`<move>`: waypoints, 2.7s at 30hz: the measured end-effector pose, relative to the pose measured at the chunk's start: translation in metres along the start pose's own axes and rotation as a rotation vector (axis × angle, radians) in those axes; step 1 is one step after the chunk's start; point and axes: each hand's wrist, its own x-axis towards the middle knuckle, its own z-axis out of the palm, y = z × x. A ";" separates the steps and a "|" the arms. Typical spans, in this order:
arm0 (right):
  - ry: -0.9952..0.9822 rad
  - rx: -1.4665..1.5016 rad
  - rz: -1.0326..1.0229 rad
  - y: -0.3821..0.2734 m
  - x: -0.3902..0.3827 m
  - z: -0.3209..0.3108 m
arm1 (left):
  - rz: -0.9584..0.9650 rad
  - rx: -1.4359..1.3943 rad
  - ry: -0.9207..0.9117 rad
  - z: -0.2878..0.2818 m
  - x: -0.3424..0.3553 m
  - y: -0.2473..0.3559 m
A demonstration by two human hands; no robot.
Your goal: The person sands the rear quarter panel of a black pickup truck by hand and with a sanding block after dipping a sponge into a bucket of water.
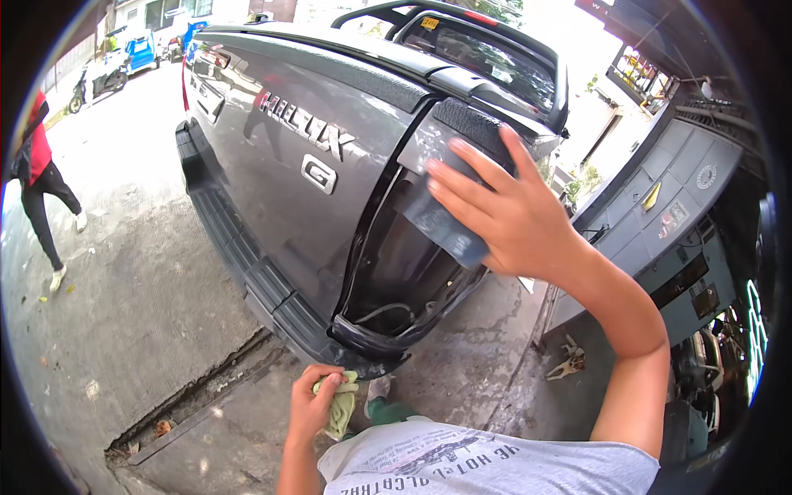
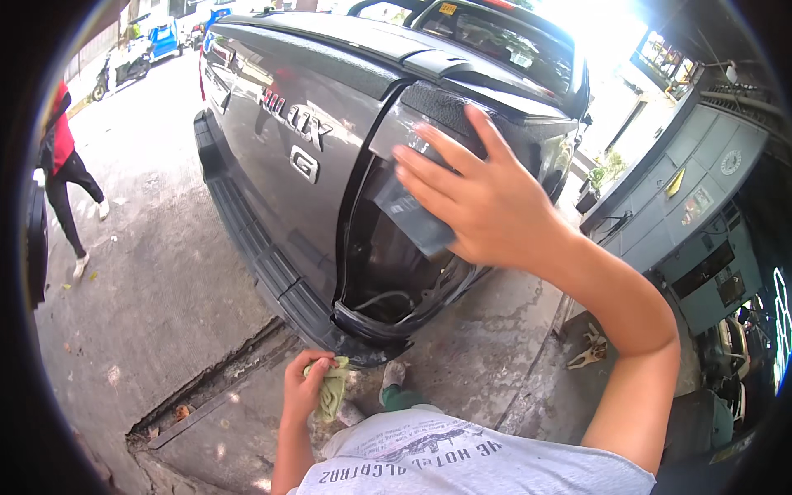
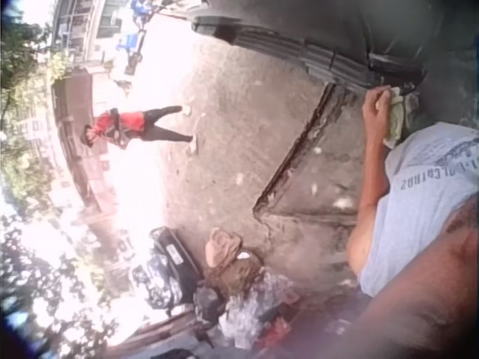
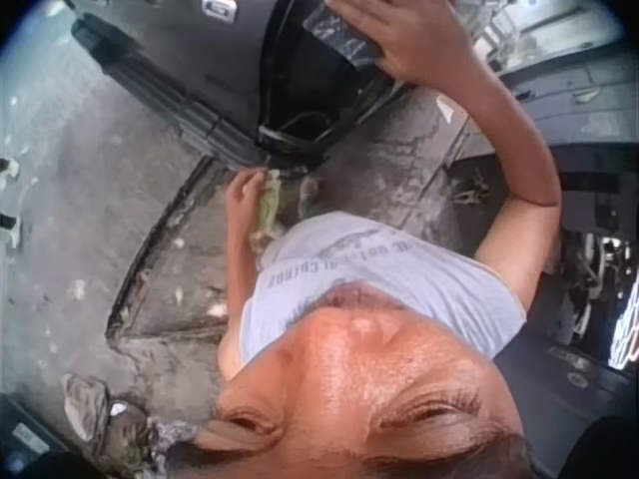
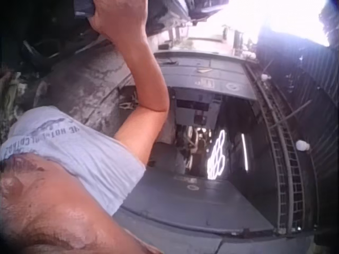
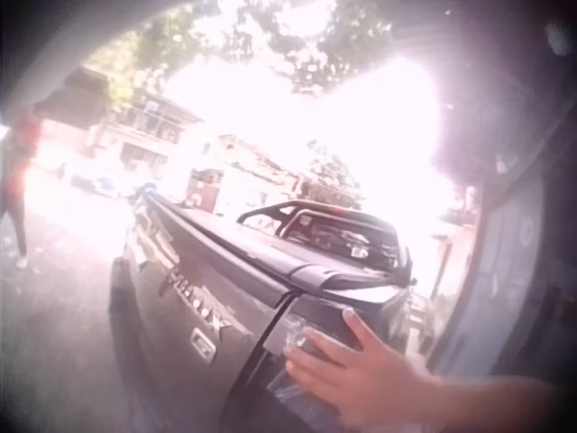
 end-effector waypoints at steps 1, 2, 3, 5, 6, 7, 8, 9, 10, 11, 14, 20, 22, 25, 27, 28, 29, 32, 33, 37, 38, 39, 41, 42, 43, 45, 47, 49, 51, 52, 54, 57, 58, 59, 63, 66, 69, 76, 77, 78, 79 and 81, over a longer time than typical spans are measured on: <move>0.048 -0.016 -0.006 0.003 0.012 0.011 | 0.050 0.022 -0.029 0.006 0.004 0.006; 0.052 -0.013 -0.005 0.001 0.023 0.014 | 0.049 0.027 -0.027 0.010 0.008 0.012; 0.047 0.015 0.009 -0.001 0.030 0.016 | 0.091 0.045 -0.046 0.013 0.011 0.019; 0.022 -0.023 0.022 -0.001 0.025 0.015 | 0.154 0.068 -0.063 0.013 0.012 0.022; 0.032 -0.019 0.019 -0.003 0.015 0.011 | 0.155 0.074 -0.054 0.006 0.009 0.018; 0.031 0.028 0.060 -0.007 0.000 0.006 | 0.111 0.067 -0.025 -0.002 0.003 0.012; 0.022 0.068 0.102 -0.008 -0.016 0.000 | 0.068 0.052 -0.004 -0.008 -0.001 0.006; 0.046 0.069 0.131 -0.010 -0.028 0.001 | 0.069 0.055 0.003 -0.014 -0.005 0.003; 0.054 0.073 0.128 -0.009 -0.026 0.004 | 0.033 0.044 0.028 -0.021 -0.009 0.001; 0.027 0.054 0.127 -0.009 -0.026 0.001 | -0.005 0.028 0.041 -0.022 -0.011 0.002; 0.072 0.073 0.127 -0.004 0.006 0.014 | 0.106 0.061 0.023 -0.009 0.004 0.008; 0.097 0.039 0.138 -0.010 -0.018 0.026 | 0.179 0.087 -0.014 -0.005 0.014 0.033; 0.135 0.069 0.191 -0.022 -0.064 0.046 | 0.130 0.067 0.030 -0.020 0.005 0.022; 0.132 0.110 0.269 -0.025 -0.109 0.067 | 0.058 0.033 0.084 -0.023 0.007 0.015; 0.259 0.209 0.300 -0.028 -0.109 0.076 | 0.048 -0.001 0.101 -0.012 0.015 0.035; 0.261 0.209 0.315 -0.027 -0.102 0.075 | 0.048 0.011 0.092 -0.004 0.025 0.042; 0.289 0.189 0.293 -0.024 -0.078 0.066 | 0.146 0.001 0.056 0.000 0.035 0.050; 0.332 0.200 0.265 -0.019 -0.021 0.064 | 0.306 0.047 -0.016 0.022 0.063 0.074; 0.352 0.221 0.256 -0.016 -0.015 0.066 | 0.364 0.080 -0.035 0.031 0.071 0.084; 0.432 0.205 0.264 -0.013 -0.069 0.086 | 0.423 0.134 -0.031 0.037 0.073 0.097; 0.458 0.210 0.287 -0.012 -0.084 0.090 | 0.445 0.139 -0.005 0.032 0.069 0.095; 0.439 0.249 0.288 -0.011 -0.097 0.091 | 0.397 0.130 0.026 0.027 0.065 0.095; 0.456 0.308 0.265 -0.005 -0.095 0.086 | 0.418 0.153 0.078 0.016 0.069 0.097; 0.468 0.327 0.284 0.000 -0.084 0.082 | 0.412 0.154 0.130 0.012 0.069 0.098; 0.450 0.290 0.216 0.010 -0.067 0.077 | 0.436 0.180 0.142 0.015 0.074 0.106; 0.427 0.252 0.162 0.021 -0.030 0.071 | 0.503 0.177 0.126 0.027 0.091 0.118; 0.330 0.186 0.094 0.026 0.003 0.067 | 0.612 0.137 0.137 0.042 0.103 0.129; 0.330 0.224 0.076 0.029 -0.009 0.060 | 0.624 0.170 0.147 0.043 0.099 0.131; 0.347 0.250 0.073 0.031 -0.036 0.062 | 0.648 0.197 0.156 0.037 0.096 0.129; 0.364 0.247 0.086 0.028 -0.054 0.065 | 0.591 0.190 0.169 0.027 0.089 0.119; 0.401 0.331 0.143 0.027 -0.066 0.067 | 0.537 0.180 0.194 0.017 0.079 0.110; 0.402 0.280 0.119 0.033 -0.044 0.061 | 0.389 0.114 0.239 0.018 0.074 0.102; 0.388 0.250 0.098 0.035 -0.025 0.057 | 0.457 0.143 0.176 0.026 0.079 0.103; 0.379 0.217 0.075 0.038 -0.005 0.052 | 0.532 0.171 0.113 0.034 0.084 0.104; 0.241 0.001 0.058 0.034 0.024 0.051 | 0.572 0.150 0.047 0.062 0.087 0.111; 0.339 0.165 0.125 0.028 -0.019 0.057 | 0.468 0.129 0.016 0.051 0.077 0.096; 0.289 0.218 0.246 0.013 -0.072 0.069 | 0.376 0.106 0.001 0.042 0.071 0.083; 0.371 0.754 0.758 -0.075 -0.154 0.108 | 0.219 0.002 -0.222 0.067 0.066 0.081; 0.450 0.865 0.866 -0.099 -0.163 0.109 | 0.180 0.047 -0.318 0.072 0.068 0.074; 0.530 0.976 0.975 -0.125 -0.171 0.109 | 0.140 0.094 -0.414 0.079 0.069 0.069; 0.518 1.047 1.047 -0.152 -0.180 0.109 | 0.135 0.099 -0.416 0.086 0.068 0.064; 0.486 1.091 1.155 -0.197 -0.202 0.100 | -0.082 0.122 -0.564 0.115 0.068 0.054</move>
